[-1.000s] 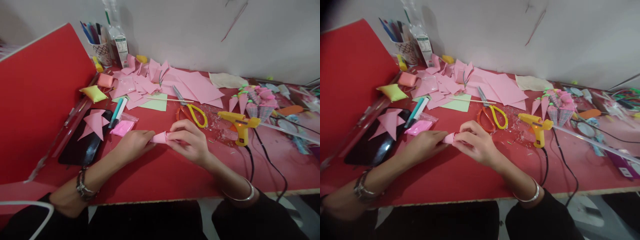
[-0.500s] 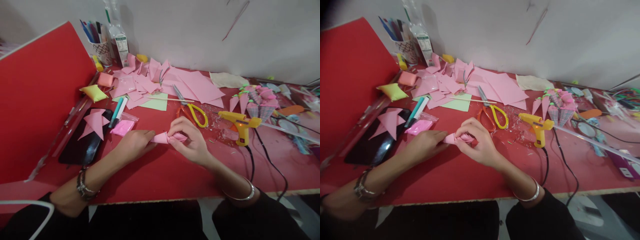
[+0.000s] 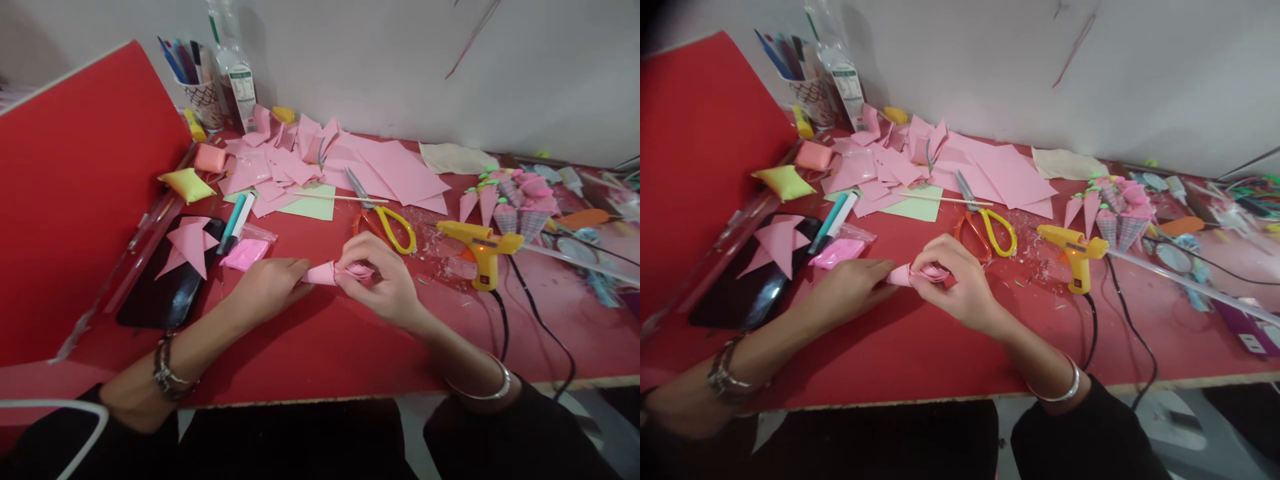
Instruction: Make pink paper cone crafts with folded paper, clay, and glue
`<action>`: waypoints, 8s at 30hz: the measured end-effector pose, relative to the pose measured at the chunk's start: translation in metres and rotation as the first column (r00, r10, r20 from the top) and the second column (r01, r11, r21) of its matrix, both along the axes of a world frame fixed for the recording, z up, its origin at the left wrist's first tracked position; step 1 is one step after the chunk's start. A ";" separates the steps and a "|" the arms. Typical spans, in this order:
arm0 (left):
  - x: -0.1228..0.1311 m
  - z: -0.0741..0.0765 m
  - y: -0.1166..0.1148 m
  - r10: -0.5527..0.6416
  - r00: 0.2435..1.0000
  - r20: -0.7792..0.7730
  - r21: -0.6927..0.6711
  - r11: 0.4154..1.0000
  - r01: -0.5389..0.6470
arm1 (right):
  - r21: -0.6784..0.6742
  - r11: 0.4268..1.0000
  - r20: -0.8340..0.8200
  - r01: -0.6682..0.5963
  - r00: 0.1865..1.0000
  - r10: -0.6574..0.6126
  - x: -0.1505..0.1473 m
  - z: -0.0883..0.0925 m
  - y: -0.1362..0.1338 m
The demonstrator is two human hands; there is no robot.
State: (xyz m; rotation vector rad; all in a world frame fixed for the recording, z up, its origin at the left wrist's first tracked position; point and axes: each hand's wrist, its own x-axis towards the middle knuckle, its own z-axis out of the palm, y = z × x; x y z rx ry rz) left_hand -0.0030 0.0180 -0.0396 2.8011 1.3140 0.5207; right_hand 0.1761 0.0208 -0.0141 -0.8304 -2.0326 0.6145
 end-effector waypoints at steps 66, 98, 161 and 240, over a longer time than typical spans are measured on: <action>0.002 0.003 -0.002 0.010 0.997 0.079 -0.191 0.982 0.005 | 0.027 0.997 0.010 -0.077 0.997 0.077 0.000 -0.002 -0.006; 0.010 0.003 -0.006 -0.131 0.868 0.479 -0.433 0.824 0.364 | -0.226 0.967 -0.033 -0.115 0.993 0.111 -0.005 -0.013 -0.009; 0.005 0.007 -0.001 0.184 0.666 0.723 -0.227 0.974 -0.023 | -0.166 0.984 0.149 0.067 0.988 -0.042 0.001 -0.018 -0.007; 0.008 0.003 -0.008 0.009 0.896 0.444 -0.615 0.731 0.297 | -0.381 0.920 -0.238 -0.087 0.971 -0.006 -0.004 -0.012 -0.014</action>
